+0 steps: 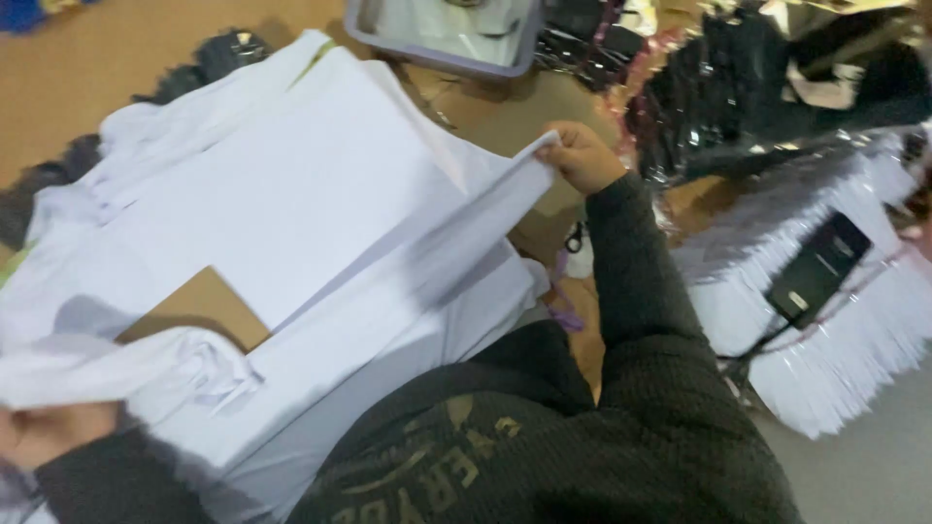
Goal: The person folds a stack of white shirts, places a cardboard template on top, and uses scissors to cut a small section of the fabric. The process is repeated for another shirt.
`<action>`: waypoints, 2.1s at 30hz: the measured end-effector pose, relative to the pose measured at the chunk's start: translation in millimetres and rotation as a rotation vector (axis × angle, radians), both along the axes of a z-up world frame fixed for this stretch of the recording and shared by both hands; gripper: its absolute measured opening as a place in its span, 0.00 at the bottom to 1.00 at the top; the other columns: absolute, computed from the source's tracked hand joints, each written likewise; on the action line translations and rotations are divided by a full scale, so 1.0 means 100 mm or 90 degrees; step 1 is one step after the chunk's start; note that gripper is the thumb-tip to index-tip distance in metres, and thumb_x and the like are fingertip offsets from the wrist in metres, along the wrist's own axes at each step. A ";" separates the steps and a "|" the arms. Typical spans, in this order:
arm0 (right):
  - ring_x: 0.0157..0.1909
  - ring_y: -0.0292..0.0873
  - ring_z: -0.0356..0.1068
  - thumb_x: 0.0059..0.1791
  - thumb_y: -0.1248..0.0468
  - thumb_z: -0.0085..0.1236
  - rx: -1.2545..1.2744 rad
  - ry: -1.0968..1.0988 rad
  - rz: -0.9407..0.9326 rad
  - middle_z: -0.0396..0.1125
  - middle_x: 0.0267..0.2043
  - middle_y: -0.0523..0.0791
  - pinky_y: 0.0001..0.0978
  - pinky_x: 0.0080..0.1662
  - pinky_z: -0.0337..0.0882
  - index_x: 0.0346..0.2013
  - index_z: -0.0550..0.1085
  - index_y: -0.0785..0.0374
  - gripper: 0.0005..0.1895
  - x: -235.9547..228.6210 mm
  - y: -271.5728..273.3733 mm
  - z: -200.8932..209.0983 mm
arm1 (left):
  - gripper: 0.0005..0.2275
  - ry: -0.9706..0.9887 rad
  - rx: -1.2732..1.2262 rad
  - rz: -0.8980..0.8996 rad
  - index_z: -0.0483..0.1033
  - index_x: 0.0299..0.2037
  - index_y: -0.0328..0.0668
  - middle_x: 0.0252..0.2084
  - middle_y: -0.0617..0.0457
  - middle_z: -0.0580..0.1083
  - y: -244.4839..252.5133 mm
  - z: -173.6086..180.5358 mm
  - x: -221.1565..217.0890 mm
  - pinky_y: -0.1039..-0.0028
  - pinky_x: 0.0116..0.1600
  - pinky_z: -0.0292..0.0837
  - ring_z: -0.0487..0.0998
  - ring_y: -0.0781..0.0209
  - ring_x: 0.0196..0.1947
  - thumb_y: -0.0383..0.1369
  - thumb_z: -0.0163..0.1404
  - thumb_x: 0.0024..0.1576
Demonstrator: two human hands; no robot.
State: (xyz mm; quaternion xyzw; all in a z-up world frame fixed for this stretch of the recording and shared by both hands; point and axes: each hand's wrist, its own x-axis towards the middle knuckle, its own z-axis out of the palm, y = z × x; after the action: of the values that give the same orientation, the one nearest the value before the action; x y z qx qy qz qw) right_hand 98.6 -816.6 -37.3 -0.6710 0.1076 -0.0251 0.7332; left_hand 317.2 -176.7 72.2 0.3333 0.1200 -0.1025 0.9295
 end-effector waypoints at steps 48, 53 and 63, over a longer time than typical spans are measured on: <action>0.73 0.64 0.49 0.60 0.44 0.42 -0.440 0.360 -0.151 0.54 0.71 0.62 0.58 0.71 0.48 0.71 0.60 0.68 0.35 0.49 0.73 -0.62 | 0.17 0.154 1.325 -0.224 0.66 0.56 0.52 0.40 0.42 0.81 1.63 -1.13 -1.52 0.55 0.47 0.76 0.83 0.43 0.42 0.51 0.32 0.73; 0.51 0.48 0.67 0.54 0.45 0.46 -0.545 0.325 -0.247 0.70 0.47 0.47 0.44 0.56 0.62 0.48 0.72 0.55 0.20 0.33 0.54 -0.97 | 0.18 -0.358 1.498 0.140 0.80 0.63 0.43 0.45 0.35 0.73 1.39 -0.91 -1.54 0.47 0.41 0.69 0.73 0.33 0.39 0.39 0.57 0.65; 0.71 0.61 0.55 0.42 0.59 0.62 -0.662 -0.013 0.286 0.54 0.72 0.61 0.56 0.67 0.55 0.71 0.60 0.58 0.43 -0.03 0.78 -0.44 | 0.35 -0.665 1.510 -0.306 0.65 0.70 0.55 0.73 0.45 0.66 1.33 -1.02 -1.55 0.52 0.64 0.72 0.70 0.37 0.67 0.54 0.46 0.48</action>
State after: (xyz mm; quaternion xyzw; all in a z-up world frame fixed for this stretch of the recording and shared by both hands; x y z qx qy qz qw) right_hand 95.2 -738.1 -80.8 -0.9501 -0.0714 0.0751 0.2942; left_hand 161.9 -43.4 -29.9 0.9537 -0.2963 0.0424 -0.0297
